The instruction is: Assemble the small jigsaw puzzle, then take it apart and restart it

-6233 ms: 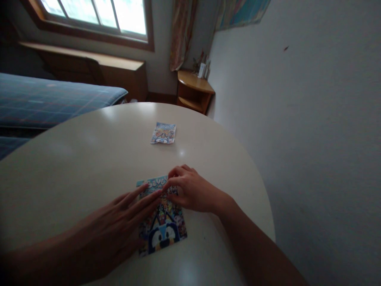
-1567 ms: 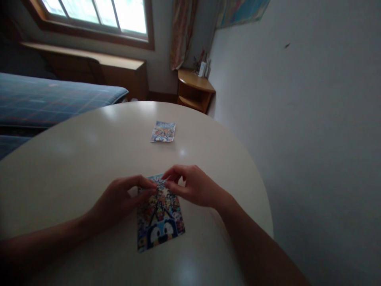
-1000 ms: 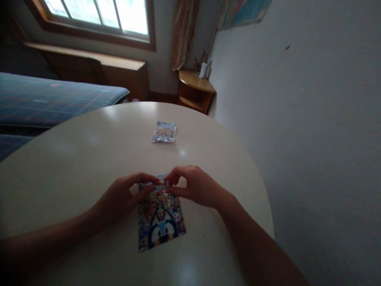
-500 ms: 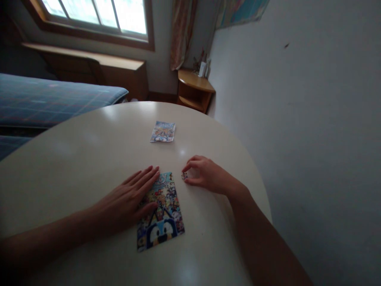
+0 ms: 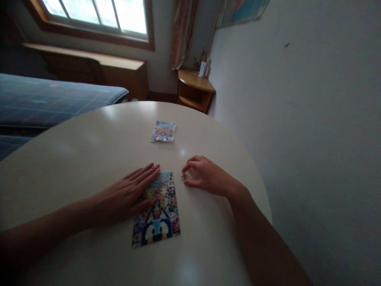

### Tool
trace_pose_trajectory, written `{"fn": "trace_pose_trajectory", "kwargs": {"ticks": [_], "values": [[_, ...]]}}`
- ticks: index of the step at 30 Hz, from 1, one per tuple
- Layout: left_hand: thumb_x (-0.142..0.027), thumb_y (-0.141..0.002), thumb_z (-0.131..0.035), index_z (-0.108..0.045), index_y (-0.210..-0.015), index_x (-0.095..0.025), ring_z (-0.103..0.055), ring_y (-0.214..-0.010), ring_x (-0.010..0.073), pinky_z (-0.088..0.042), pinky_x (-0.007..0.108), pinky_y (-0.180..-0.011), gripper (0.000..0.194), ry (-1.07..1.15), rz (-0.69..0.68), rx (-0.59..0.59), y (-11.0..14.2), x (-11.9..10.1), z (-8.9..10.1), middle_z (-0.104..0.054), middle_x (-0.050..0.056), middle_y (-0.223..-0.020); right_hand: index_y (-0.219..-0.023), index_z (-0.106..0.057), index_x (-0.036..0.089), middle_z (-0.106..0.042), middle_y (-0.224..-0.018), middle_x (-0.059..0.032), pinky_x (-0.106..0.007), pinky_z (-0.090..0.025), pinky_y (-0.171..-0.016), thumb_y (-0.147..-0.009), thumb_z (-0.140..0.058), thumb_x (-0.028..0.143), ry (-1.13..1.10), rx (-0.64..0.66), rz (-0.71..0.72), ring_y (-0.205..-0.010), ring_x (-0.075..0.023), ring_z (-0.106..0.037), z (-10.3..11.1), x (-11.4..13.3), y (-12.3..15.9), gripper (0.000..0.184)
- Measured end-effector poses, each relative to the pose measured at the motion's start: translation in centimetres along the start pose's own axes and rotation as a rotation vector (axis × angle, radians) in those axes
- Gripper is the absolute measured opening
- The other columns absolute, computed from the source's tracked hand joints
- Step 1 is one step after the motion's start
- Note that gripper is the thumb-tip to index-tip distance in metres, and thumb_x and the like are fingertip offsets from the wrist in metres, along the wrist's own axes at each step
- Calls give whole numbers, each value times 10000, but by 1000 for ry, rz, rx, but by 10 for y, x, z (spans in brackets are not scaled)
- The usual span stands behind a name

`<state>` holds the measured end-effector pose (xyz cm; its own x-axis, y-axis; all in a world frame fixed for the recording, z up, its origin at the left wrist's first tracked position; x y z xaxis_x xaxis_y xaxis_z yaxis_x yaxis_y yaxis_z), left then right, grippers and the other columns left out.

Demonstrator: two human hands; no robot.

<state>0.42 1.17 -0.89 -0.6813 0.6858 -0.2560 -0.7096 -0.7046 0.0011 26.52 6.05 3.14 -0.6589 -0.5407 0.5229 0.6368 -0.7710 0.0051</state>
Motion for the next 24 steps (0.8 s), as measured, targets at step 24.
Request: {"fn": "trace_pose_trajectory", "kwargs": {"ticks": [24], "values": [[-575, -985, -325, -214, -1533, -158, -153, -1482, 249, -195, 406, -1203, 697, 4, -26, -46, -1, -1, 1, -174, 88, -1609, -1015, -703, 205, -676, -1012, -58, -310, -468, -843, -839, -676, 279, 40, 39, -56, -907, -178, -609, 2, 8, 3, 192]]}}
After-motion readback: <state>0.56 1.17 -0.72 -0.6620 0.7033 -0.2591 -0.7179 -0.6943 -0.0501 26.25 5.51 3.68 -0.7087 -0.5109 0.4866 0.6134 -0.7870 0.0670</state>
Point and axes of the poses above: each hand's wrist, its own y-axis away from the middle knuckle, its own z-axis out of the back of the hand, x = y × z, the point moved 2 cm from there along -y, towards the middle knuckle
